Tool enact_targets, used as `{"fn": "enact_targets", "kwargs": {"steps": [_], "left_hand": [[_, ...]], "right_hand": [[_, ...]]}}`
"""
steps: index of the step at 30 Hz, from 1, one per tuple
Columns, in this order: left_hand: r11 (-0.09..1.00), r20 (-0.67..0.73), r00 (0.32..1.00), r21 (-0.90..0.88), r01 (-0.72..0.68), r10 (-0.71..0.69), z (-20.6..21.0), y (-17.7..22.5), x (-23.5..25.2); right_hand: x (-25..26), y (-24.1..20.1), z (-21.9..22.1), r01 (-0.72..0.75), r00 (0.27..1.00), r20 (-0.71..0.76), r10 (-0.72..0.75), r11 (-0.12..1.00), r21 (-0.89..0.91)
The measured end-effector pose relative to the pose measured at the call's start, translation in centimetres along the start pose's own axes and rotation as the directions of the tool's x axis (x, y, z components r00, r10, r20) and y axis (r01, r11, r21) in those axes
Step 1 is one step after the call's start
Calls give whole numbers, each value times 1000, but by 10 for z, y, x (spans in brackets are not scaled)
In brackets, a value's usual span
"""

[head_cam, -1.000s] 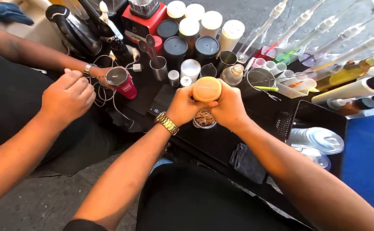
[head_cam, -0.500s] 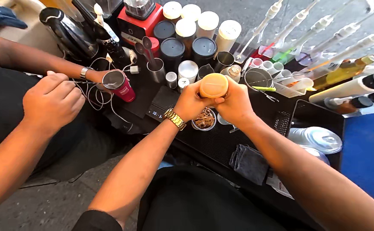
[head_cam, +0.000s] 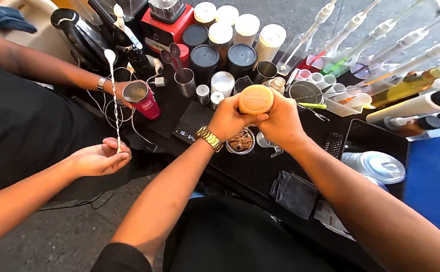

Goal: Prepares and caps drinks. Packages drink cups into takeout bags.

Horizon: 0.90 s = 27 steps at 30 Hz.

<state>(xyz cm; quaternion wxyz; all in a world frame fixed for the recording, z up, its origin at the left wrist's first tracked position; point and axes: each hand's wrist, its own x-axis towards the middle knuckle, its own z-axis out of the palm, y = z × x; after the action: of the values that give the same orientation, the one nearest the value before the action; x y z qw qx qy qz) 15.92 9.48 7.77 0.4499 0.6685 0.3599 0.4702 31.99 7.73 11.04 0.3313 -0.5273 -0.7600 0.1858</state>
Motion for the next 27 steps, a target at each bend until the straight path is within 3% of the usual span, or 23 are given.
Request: {"fn": "enact_targets", "kwargs": {"steps": [11,19,22,24,25,26,27], "left_hand": [[996,-49,999,86,12,-7,-17,10,-30],[996,-52,995,9,89,-88,22,11,-51],[999,-46,999,-43,-2,0,32,6,-38],[1000,37,999,14,13,-13,25,32,-17],[960,114,955,102,263,-273,15,81,-1],[946,129,942,136,293,-310,10,101,9],[961,126,958,132,243,-259,8,103,13]], "right_hand": [[-10,-13,20,80,997,-1,-81,990,118],[-44,0,0,7,998,67,-12,997,71],[-41,7,-9,23,999,41,-24,999,32],[-33,8,-12,34,999,15,-34,999,7],[-28,7,-12,38,999,1,-38,999,2],[-23,6,-11,38,999,-8,-38,999,-1],[-18,4,-11,38,999,-16,-38,999,0]]}}
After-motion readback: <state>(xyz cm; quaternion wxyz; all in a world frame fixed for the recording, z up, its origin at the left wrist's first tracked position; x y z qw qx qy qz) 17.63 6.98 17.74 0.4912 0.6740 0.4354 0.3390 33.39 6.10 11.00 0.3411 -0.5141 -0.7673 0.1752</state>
